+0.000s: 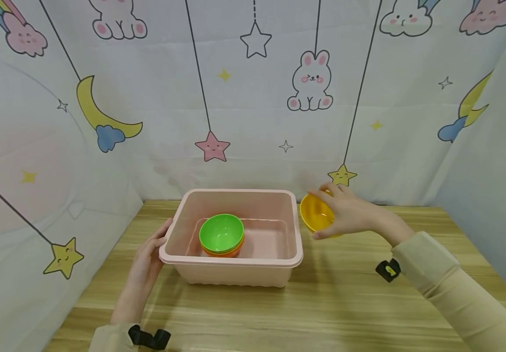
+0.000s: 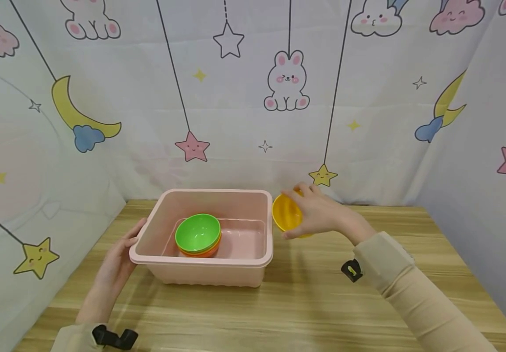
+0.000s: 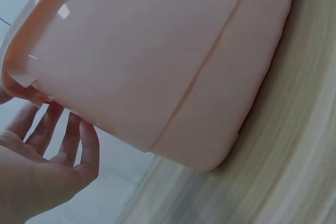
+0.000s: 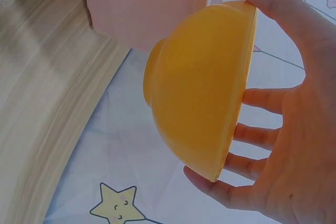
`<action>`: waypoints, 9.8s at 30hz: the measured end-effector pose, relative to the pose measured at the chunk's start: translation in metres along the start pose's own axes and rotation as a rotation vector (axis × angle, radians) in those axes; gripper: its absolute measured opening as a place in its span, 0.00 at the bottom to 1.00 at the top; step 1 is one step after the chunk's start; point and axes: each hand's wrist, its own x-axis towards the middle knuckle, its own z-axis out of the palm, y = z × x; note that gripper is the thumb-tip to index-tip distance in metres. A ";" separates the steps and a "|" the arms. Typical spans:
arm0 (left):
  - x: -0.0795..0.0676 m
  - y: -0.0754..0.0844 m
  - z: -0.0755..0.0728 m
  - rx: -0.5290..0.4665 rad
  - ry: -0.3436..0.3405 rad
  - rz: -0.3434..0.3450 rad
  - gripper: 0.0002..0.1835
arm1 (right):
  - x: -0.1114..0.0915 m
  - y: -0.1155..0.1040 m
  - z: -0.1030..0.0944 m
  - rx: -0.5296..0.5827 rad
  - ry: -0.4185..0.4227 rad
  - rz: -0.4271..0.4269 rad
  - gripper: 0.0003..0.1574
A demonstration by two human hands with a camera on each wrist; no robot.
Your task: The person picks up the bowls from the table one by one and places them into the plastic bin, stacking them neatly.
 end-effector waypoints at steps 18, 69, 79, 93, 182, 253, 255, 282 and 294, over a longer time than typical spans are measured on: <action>0.001 -0.001 0.003 0.001 0.015 0.015 0.28 | 0.008 -0.015 -0.009 -0.039 0.031 -0.056 0.63; 0.003 -0.002 0.006 0.026 0.029 -0.023 0.28 | 0.053 -0.056 -0.006 0.034 -0.045 -0.140 0.64; 0.012 -0.005 0.001 -0.006 0.013 0.004 0.28 | 0.069 -0.066 0.003 0.042 -0.055 -0.143 0.64; 0.022 -0.004 -0.002 0.010 0.013 -0.007 0.29 | 0.092 -0.077 0.008 0.056 -0.074 -0.155 0.65; 0.028 -0.004 -0.006 -0.009 0.053 -0.028 0.28 | 0.185 -0.134 0.064 0.062 -0.298 -0.237 0.62; 0.019 0.019 0.010 0.431 0.219 -0.059 0.25 | 0.178 -0.142 0.069 0.046 -0.435 -0.150 0.59; 0.019 0.022 0.013 0.502 0.242 -0.039 0.25 | 0.177 -0.142 0.065 0.029 -0.439 -0.142 0.58; 0.012 0.038 0.058 1.226 0.278 0.350 0.24 | 0.128 -0.118 0.003 -0.129 -0.326 -0.124 0.49; 0.009 0.044 0.072 1.312 0.239 0.399 0.26 | 0.084 -0.083 0.009 -0.067 -0.107 -0.113 0.45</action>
